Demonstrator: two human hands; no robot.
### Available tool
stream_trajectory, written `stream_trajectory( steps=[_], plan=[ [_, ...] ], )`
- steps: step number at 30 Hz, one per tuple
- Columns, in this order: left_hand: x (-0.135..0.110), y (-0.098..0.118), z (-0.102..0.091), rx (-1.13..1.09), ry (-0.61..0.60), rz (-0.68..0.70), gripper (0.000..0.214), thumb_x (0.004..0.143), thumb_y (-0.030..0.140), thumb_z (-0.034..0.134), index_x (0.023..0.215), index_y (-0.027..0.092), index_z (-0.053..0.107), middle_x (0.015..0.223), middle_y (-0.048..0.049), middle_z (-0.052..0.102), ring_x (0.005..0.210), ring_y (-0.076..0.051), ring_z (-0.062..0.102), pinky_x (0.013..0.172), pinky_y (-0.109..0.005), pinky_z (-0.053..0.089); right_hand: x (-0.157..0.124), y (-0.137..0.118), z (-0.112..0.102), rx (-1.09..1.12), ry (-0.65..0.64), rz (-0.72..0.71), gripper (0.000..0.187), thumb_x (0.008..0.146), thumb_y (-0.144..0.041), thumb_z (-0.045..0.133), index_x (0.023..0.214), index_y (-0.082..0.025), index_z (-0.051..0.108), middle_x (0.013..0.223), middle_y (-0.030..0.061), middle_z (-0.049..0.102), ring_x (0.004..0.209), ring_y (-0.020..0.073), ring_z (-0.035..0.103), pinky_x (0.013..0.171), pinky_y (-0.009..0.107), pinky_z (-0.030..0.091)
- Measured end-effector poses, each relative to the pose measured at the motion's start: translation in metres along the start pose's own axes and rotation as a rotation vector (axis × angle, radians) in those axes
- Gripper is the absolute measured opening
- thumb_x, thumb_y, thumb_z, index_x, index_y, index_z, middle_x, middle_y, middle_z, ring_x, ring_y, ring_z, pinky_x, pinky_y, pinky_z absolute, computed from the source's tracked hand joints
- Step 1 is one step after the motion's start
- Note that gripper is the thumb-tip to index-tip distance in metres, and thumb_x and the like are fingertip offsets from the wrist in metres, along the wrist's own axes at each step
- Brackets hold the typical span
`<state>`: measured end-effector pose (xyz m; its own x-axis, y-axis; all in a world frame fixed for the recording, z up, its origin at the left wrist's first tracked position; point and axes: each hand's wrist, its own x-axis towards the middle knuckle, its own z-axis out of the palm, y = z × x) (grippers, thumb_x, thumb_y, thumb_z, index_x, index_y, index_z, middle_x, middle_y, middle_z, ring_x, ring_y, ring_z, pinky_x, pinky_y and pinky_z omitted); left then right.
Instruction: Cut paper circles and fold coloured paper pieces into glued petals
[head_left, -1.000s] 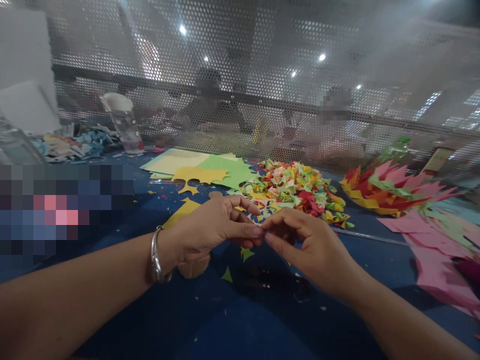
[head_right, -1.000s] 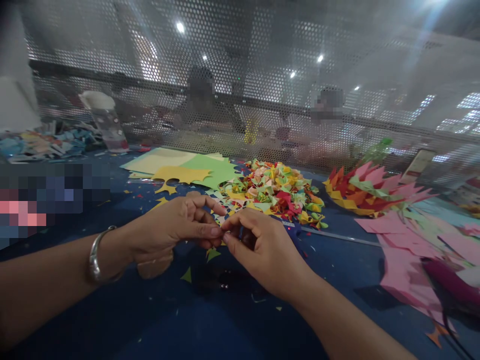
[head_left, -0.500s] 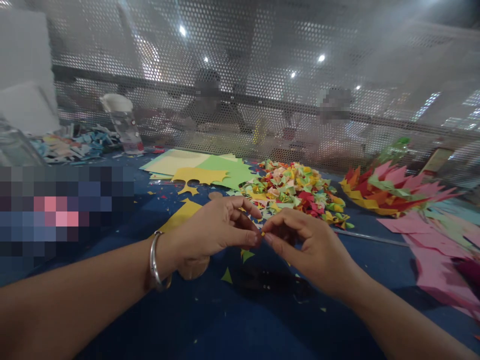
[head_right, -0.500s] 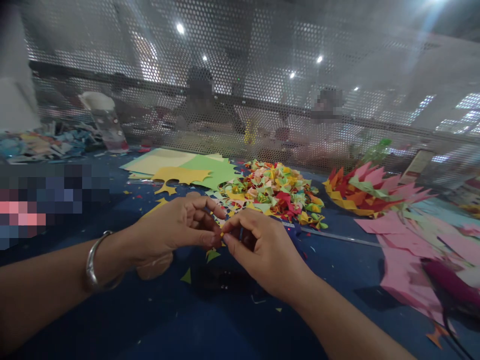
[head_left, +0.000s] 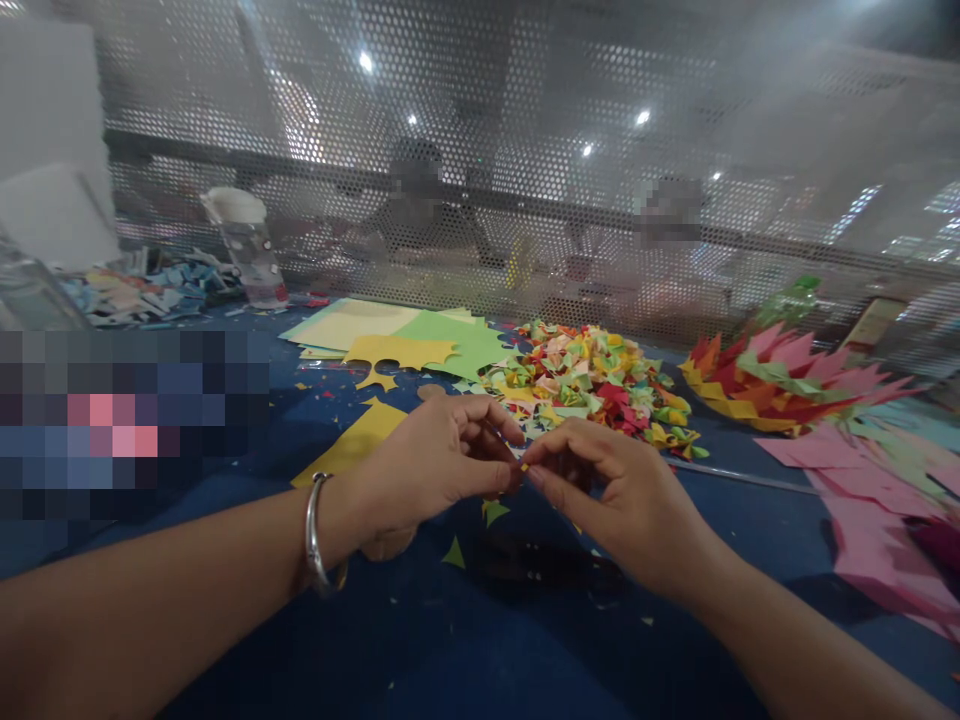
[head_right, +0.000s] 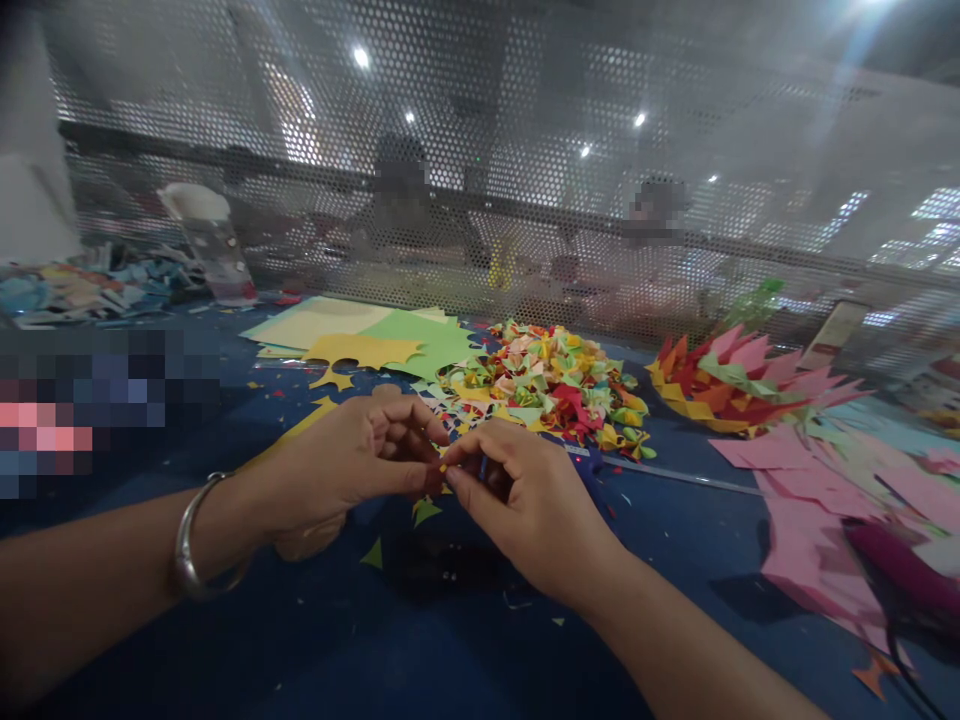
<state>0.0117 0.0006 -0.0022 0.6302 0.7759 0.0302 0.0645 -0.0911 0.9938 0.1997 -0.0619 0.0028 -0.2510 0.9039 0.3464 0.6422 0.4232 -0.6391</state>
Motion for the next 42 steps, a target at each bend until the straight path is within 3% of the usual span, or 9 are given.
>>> stream_trajectory(
  steps=[15,29,42],
  plan=[
    [-0.0029,0.0039,0.0037,-0.006,0.053,0.023,0.012,0.07,0.015,0.069,0.078,0.018,0.062,0.069,0.003,0.06,0.066,-0.011,0.057,0.063,-0.024,0.045,-0.0007,0.0002,0.0016,0.007,0.033,0.01,0.005,0.089,-0.02,0.059,0.089,-0.021,0.064,0.074,-0.0011,0.06,0.062,0.0125,0.052,0.056,0.025,0.041],
    [-0.0036,0.0048,0.007,-0.08,-0.001,-0.018,0.026,0.069,0.012,0.071,0.092,0.018,0.059,0.078,0.0019,0.063,0.07,-0.011,0.056,0.066,-0.024,0.043,-0.0015,-0.0017,0.0005,0.033,0.028,0.001,0.006,0.087,-0.016,0.059,0.087,-0.02,0.063,0.073,-0.0025,0.057,0.061,0.011,0.051,0.056,0.024,0.041],
    [-0.0044,0.0038,0.0087,-0.018,0.029,0.018,0.021,0.07,0.013,0.072,0.087,0.018,0.059,0.078,0.0023,0.063,0.073,-0.011,0.057,0.067,-0.023,0.043,-0.0012,-0.003,0.0017,0.041,0.026,0.011,0.006,0.086,-0.016,0.058,0.084,-0.02,0.063,0.07,-0.0034,0.054,0.059,0.0104,0.049,0.054,0.024,0.039]
  ],
)
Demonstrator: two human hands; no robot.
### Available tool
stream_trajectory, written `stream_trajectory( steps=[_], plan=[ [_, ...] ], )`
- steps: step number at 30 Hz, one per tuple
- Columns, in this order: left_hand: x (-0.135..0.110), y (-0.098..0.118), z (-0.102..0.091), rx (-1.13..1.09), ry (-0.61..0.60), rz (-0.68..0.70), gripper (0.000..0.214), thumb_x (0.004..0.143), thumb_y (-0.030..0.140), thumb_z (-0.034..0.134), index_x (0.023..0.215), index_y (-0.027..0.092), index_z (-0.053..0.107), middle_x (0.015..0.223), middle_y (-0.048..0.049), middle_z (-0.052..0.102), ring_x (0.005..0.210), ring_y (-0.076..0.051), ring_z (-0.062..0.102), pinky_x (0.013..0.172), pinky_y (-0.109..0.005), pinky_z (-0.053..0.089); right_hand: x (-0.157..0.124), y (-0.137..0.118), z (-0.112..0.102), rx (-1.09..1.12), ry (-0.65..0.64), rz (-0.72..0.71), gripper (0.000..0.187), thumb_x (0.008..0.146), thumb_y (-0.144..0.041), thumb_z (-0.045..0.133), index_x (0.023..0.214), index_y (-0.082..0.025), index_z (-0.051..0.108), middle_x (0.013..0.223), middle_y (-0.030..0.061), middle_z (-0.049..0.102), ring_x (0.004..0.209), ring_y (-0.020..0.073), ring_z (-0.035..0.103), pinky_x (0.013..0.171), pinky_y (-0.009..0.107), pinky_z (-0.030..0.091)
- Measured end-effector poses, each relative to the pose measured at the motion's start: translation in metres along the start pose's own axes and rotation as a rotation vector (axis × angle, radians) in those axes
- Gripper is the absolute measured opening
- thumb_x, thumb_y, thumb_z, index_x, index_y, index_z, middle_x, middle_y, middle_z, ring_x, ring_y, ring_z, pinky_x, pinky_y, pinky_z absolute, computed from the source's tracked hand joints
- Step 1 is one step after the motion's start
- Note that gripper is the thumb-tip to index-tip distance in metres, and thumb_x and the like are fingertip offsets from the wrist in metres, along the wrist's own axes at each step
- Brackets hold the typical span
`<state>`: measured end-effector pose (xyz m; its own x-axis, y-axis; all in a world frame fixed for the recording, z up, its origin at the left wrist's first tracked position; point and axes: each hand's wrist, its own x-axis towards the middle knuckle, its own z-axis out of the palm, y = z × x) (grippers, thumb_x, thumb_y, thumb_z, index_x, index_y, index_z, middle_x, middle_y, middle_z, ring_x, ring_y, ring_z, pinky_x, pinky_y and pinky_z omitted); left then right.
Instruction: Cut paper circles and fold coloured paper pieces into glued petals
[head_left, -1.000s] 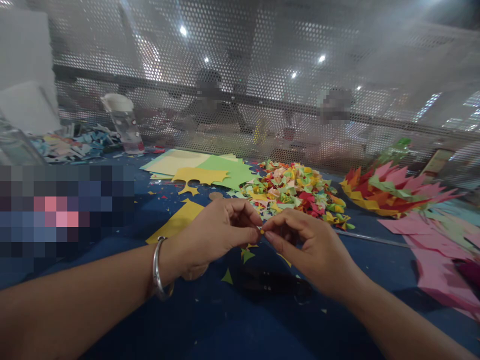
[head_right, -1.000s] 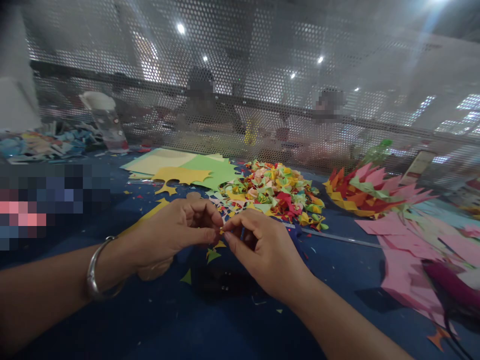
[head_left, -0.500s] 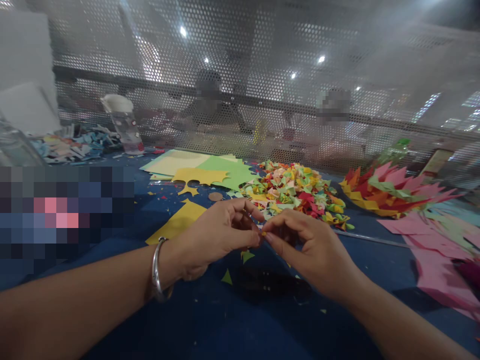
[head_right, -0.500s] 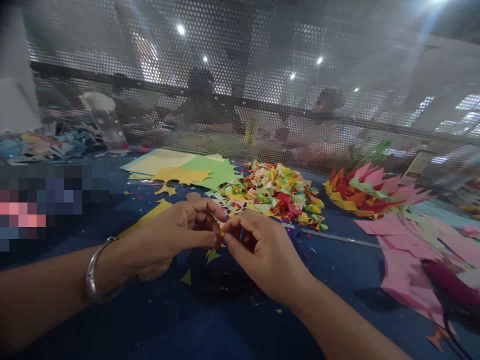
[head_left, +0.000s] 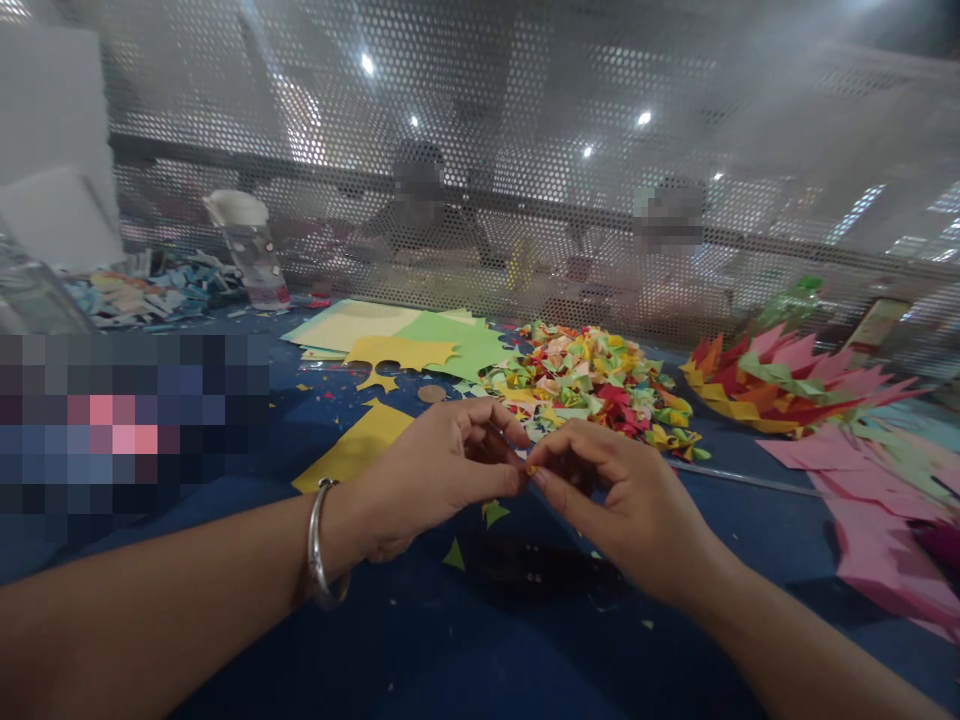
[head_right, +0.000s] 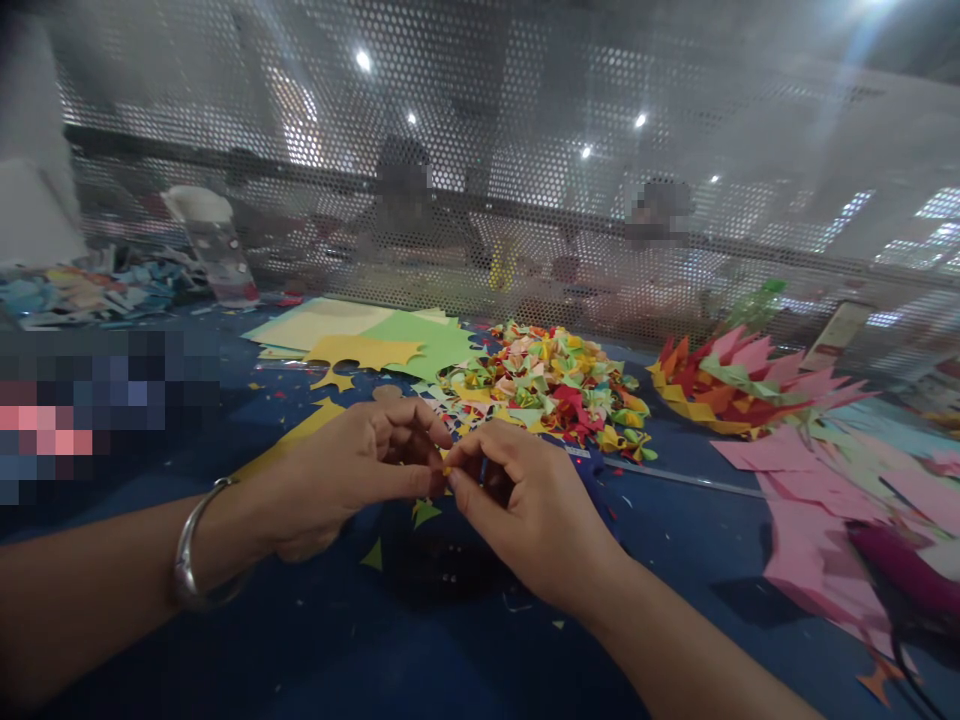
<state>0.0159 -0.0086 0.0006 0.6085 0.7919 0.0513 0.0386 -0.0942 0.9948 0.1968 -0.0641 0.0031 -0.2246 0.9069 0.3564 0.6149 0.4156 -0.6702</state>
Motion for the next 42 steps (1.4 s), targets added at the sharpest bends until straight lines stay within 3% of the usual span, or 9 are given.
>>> stream_trajectory(
  steps=[9,16,21,25,33,42],
  plan=[
    [-0.002,-0.005,0.001,-0.006,0.065,0.046,0.015,0.071,0.015,0.071,0.082,0.017,0.061,0.075,0.0026,0.062,0.071,-0.011,0.057,0.067,-0.023,0.044,-0.001,0.001,0.0,0.012,0.042,0.041,0.003,0.087,-0.021,0.059,0.087,-0.021,0.063,0.07,-0.0032,0.057,0.061,0.012,0.051,0.055,0.025,0.04],
    [-0.002,-0.001,0.004,-0.064,0.066,-0.005,0.017,0.071,0.014,0.073,0.082,0.017,0.06,0.074,0.0029,0.062,0.069,-0.009,0.057,0.063,-0.021,0.043,0.001,0.003,-0.001,-0.024,0.034,0.054,0.007,0.089,-0.025,0.057,0.088,-0.021,0.063,0.069,-0.0032,0.056,0.059,0.0122,0.051,0.055,0.025,0.041],
    [0.0,0.0,0.0,-0.15,0.146,-0.028,0.014,0.072,0.017,0.076,0.081,0.017,0.065,0.073,0.0021,0.063,0.067,-0.009,0.059,0.058,-0.018,0.044,0.005,0.01,-0.011,-0.323,-0.072,0.11,0.007,0.087,-0.021,0.058,0.083,-0.02,0.063,0.075,-0.0007,0.061,0.062,0.0132,0.052,0.058,0.026,0.039],
    [0.003,0.001,-0.004,-0.22,0.19,-0.072,0.012,0.074,0.017,0.076,0.084,0.017,0.068,0.079,0.0001,0.066,0.07,-0.009,0.062,0.059,-0.018,0.046,0.005,0.014,-0.013,-0.603,-0.214,0.25,0.004,0.082,-0.02,0.061,0.078,-0.019,0.063,0.077,0.0022,0.065,0.065,0.0169,0.056,0.059,0.029,0.036],
    [0.003,0.003,-0.007,-0.398,0.113,-0.117,0.007,0.076,0.017,0.076,0.08,0.015,0.07,0.079,-0.0011,0.068,0.071,-0.009,0.063,0.064,-0.017,0.048,0.006,0.012,-0.01,-0.673,-0.265,0.321,0.011,0.079,-0.016,0.055,0.073,-0.019,0.062,0.074,0.0038,0.067,0.064,0.0173,0.058,0.056,0.028,0.032],
    [0.004,0.003,-0.01,-0.448,0.074,-0.131,0.004,0.077,0.014,0.074,0.079,0.015,0.07,0.078,-0.0018,0.068,0.071,-0.008,0.063,0.065,-0.016,0.049,0.004,0.009,-0.013,-0.717,-0.297,0.343,0.011,0.069,-0.011,0.058,0.075,-0.02,0.061,0.077,0.004,0.069,0.071,0.0199,0.06,0.059,0.028,0.032]
  ],
)
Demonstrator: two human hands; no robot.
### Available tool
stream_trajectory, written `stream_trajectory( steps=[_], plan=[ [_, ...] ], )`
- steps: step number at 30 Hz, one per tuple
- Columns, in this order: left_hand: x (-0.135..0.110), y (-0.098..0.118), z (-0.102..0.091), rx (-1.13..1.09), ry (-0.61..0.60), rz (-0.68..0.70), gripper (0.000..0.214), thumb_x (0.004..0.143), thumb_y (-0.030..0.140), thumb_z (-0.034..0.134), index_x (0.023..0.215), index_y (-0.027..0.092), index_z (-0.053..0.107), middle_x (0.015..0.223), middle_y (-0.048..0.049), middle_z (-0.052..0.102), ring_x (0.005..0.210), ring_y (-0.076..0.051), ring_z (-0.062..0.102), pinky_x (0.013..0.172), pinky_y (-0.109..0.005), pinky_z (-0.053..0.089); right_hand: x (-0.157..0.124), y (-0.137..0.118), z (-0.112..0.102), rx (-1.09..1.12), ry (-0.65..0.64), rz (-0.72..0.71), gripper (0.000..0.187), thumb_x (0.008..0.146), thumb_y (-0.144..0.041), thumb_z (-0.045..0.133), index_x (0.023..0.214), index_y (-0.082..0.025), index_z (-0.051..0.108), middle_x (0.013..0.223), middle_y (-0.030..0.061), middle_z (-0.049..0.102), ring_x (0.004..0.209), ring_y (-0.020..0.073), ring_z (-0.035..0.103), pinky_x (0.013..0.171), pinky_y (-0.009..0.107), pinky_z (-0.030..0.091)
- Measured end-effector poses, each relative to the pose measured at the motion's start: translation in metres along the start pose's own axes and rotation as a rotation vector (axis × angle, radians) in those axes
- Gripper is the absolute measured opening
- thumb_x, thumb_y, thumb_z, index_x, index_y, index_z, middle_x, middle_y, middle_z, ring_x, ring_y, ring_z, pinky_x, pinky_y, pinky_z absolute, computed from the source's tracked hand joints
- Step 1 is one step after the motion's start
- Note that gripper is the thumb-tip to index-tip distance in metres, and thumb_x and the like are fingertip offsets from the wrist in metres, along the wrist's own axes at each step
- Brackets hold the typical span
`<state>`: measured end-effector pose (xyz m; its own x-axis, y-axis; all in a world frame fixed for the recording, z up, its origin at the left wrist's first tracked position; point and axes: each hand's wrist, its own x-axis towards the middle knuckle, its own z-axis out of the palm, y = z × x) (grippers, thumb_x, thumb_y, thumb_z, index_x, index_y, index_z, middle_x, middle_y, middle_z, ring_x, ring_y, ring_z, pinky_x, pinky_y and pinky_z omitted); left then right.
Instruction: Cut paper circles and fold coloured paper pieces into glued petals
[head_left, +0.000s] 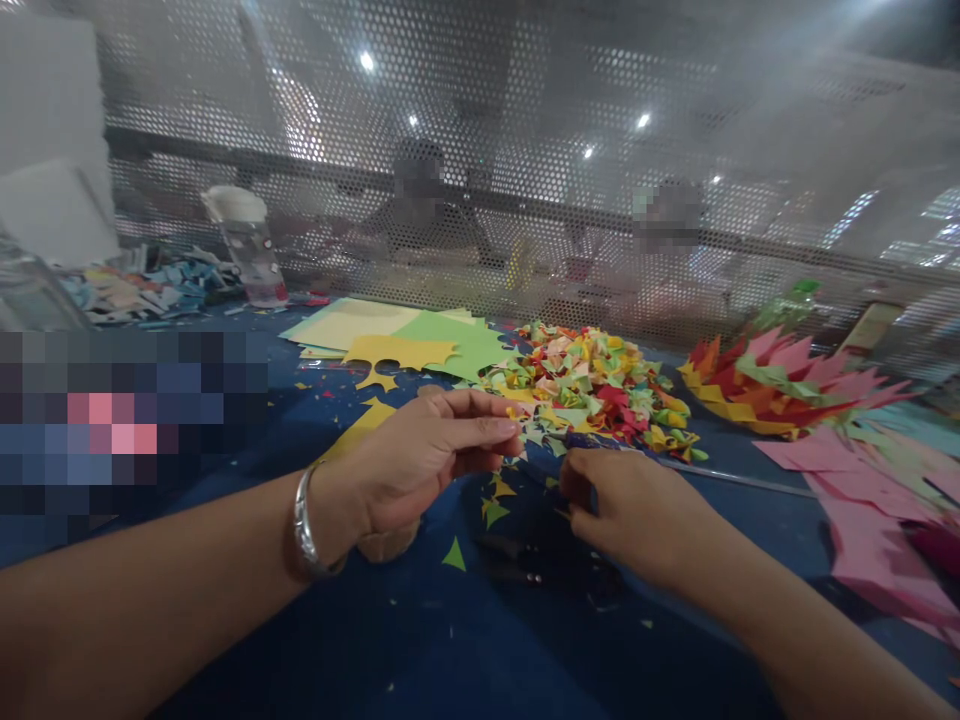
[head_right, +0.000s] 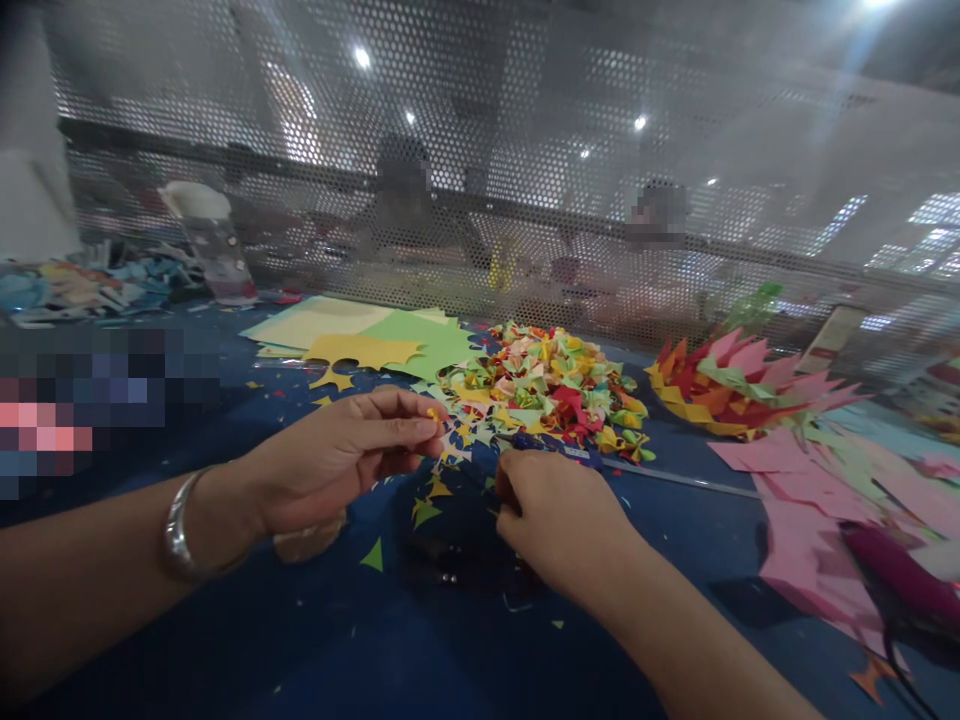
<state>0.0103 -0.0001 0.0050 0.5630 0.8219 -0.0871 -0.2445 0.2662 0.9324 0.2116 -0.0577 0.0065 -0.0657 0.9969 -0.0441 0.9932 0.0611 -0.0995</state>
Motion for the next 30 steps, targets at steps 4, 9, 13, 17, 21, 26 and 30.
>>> stream_trajectory(
  steps=[4,9,13,17,21,26,30],
  plan=[
    [0.0,0.001,-0.001,-0.02,0.008,0.005,0.005,0.077,0.013,0.073,0.08,0.016,0.07,0.078,-0.0013,0.068,0.072,-0.008,0.063,0.064,-0.016,0.049,-0.001,-0.002,0.0,-0.017,-0.003,0.014,0.015,0.068,-0.009,0.056,0.078,-0.019,0.061,0.078,0.0049,0.069,0.07,0.0202,0.06,0.056,0.028,0.031],
    [-0.001,0.004,0.0,-0.031,0.025,-0.008,0.006,0.078,0.015,0.072,0.074,0.016,0.068,0.076,-0.0016,0.067,0.073,-0.009,0.063,0.064,-0.017,0.049,-0.002,-0.002,0.002,-0.013,0.005,-0.025,0.018,0.068,-0.007,0.053,0.078,-0.019,0.061,0.077,0.0057,0.068,0.065,0.0187,0.059,0.054,0.028,0.029],
    [-0.001,0.003,-0.001,-0.029,0.012,-0.02,0.008,0.079,0.019,0.073,0.073,0.018,0.067,0.077,-0.0009,0.067,0.073,-0.01,0.063,0.064,-0.018,0.048,-0.001,-0.002,0.001,-0.011,0.002,-0.025,0.016,0.066,-0.007,0.054,0.077,-0.018,0.059,0.075,0.0059,0.067,0.064,0.0191,0.057,0.054,0.028,0.028],
    [-0.001,0.002,-0.003,-0.017,-0.008,-0.029,0.01,0.078,0.024,0.075,0.075,0.019,0.067,0.083,-0.0018,0.069,0.076,-0.011,0.064,0.065,-0.02,0.048,0.0,-0.005,0.0,-0.001,-0.002,-0.024,0.015,0.066,-0.007,0.054,0.075,-0.018,0.057,0.072,0.0051,0.065,0.061,0.0178,0.055,0.053,0.028,0.027],
    [0.0,0.002,-0.003,0.005,-0.025,-0.036,0.009,0.078,0.026,0.075,0.078,0.019,0.069,0.083,-0.002,0.07,0.077,-0.012,0.065,0.065,-0.02,0.048,-0.002,-0.006,-0.002,0.021,0.033,-0.024,0.013,0.066,-0.008,0.053,0.072,-0.019,0.054,0.072,0.0038,0.064,0.063,0.0171,0.054,0.054,0.028,0.028],
    [0.0,0.002,-0.003,0.004,-0.045,-0.047,0.007,0.082,0.023,0.072,0.077,0.017,0.07,0.08,-0.0026,0.068,0.076,-0.01,0.062,0.067,-0.017,0.049,-0.002,-0.002,-0.005,0.101,0.126,-0.053,0.012,0.067,-0.009,0.054,0.071,-0.02,0.052,0.064,-0.0002,0.06,0.056,0.0142,0.051,0.053,0.027,0.03],
    [0.0,0.0,-0.004,-0.031,-0.077,-0.044,0.008,0.082,0.02,0.072,0.076,0.016,0.069,0.081,-0.0023,0.068,0.076,-0.009,0.063,0.07,-0.016,0.049,-0.005,0.001,-0.012,0.355,0.369,-0.08,0.01,0.072,-0.015,0.056,0.075,-0.022,0.049,0.055,-0.0057,0.051,0.047,0.0113,0.047,0.048,0.024,0.036]
  ],
)
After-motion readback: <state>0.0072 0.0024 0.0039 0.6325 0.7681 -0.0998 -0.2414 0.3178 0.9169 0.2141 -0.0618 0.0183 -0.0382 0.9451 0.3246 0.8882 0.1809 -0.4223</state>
